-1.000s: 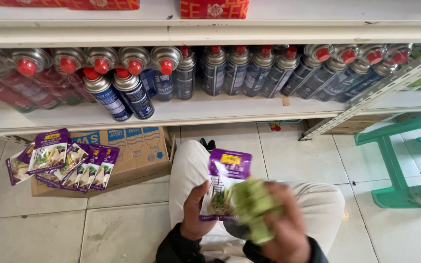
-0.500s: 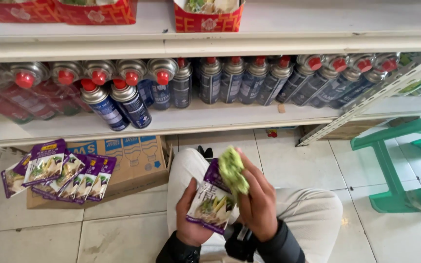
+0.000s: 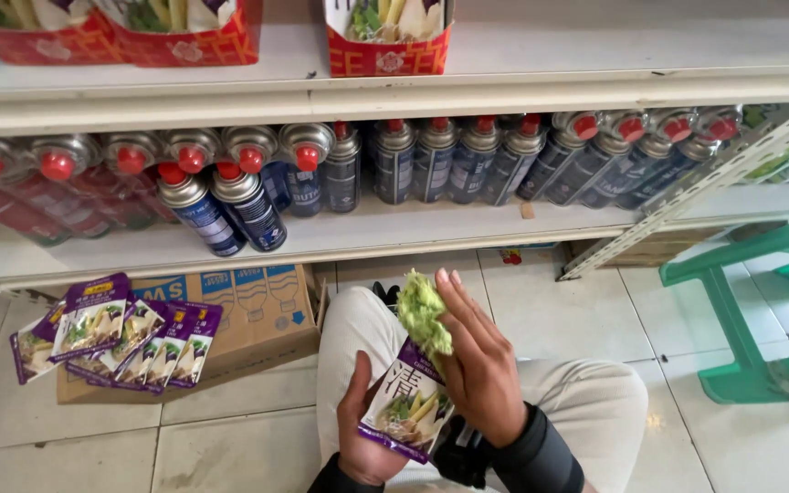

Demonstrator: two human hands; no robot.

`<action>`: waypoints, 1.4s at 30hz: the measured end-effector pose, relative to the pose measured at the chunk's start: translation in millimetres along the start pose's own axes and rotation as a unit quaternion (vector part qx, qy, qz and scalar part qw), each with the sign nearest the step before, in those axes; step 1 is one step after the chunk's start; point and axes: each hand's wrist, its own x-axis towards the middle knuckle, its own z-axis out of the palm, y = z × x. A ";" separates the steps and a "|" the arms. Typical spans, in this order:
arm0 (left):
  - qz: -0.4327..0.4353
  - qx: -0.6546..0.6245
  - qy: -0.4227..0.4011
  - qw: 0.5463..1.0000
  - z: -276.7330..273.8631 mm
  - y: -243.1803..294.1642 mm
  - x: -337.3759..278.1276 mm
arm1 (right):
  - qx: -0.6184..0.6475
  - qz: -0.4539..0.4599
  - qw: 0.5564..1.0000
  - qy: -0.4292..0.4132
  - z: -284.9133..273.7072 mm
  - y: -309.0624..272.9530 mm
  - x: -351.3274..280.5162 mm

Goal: The person wipes individual soup base packets clean with a green cloth, then places them into a rigid box or onto a shelf. The packets are wiped on both sides before being placed.

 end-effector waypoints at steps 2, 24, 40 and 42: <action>0.008 -0.012 0.044 0.999 16.2 0.3 -3.5 | 0.003 -0.004 0.999 0.032 -7.7 -11.1 -8.7; 0.062 -0.028 -0.025 0.997 33.2 0.8 9.5 | -0.047 -0.091 0.994 -0.024 25.2 -14.2 -46.9; 0.085 -0.022 -0.024 0.996 31.4 -2.7 5.1 | 0.055 0.014 0.996 0.073 19.2 -14.4 -45.2; 0.077 -0.041 -0.025 0.996 29.7 -6.0 10.5 | -0.042 -0.136 0.990 0.023 34.4 -7.8 -52.8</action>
